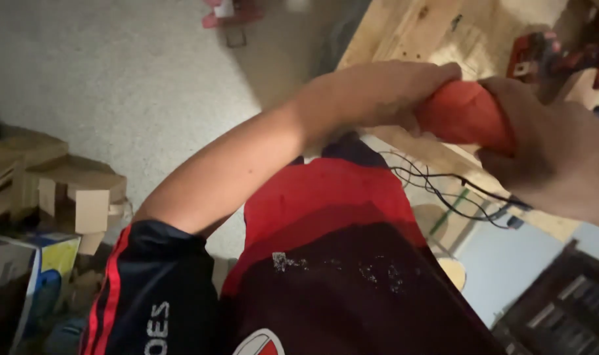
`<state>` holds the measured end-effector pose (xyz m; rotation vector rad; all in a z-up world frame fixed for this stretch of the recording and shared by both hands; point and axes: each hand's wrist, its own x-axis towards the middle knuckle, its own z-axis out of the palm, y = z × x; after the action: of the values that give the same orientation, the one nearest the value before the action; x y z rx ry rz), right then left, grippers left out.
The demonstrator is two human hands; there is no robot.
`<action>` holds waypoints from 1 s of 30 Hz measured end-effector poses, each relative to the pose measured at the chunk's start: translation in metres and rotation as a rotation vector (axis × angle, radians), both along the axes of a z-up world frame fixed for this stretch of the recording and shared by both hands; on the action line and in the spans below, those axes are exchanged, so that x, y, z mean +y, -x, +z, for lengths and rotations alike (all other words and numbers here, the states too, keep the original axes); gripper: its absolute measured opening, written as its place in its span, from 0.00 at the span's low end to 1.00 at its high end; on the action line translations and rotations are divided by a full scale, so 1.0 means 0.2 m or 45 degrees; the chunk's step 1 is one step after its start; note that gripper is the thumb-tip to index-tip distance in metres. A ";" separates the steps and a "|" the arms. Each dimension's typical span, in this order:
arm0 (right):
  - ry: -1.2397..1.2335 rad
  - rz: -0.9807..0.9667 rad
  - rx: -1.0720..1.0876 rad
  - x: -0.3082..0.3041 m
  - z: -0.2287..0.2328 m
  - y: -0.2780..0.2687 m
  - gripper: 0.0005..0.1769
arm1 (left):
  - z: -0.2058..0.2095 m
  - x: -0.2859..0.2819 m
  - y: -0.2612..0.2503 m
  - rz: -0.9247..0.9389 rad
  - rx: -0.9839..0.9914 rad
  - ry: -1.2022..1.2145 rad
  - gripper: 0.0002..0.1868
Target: Attach caster wheels to a wooden frame using a power drill and screws
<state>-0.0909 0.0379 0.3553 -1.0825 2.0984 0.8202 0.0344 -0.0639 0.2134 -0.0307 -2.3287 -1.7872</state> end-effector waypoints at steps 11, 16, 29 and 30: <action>0.171 0.064 0.170 0.08 -0.02 0.15 0.49 | 0.12 -0.08 0.05 -0.022 -0.180 0.154 0.10; 0.111 0.141 0.055 0.01 -0.05 0.12 0.45 | -0.05 -0.13 0.04 -0.070 -0.058 0.202 0.23; 0.277 0.470 -0.061 0.02 -0.15 0.20 0.44 | -0.06 -0.15 0.00 -0.025 -0.019 0.156 0.24; 0.270 0.469 -0.063 0.03 -0.16 0.22 0.44 | -0.05 -0.14 -0.01 -0.026 -0.020 0.149 0.24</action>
<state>-0.1345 0.0439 0.3231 -1.6196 2.0063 0.7378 0.0366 -0.0913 0.2026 -0.0581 -2.4500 -1.6639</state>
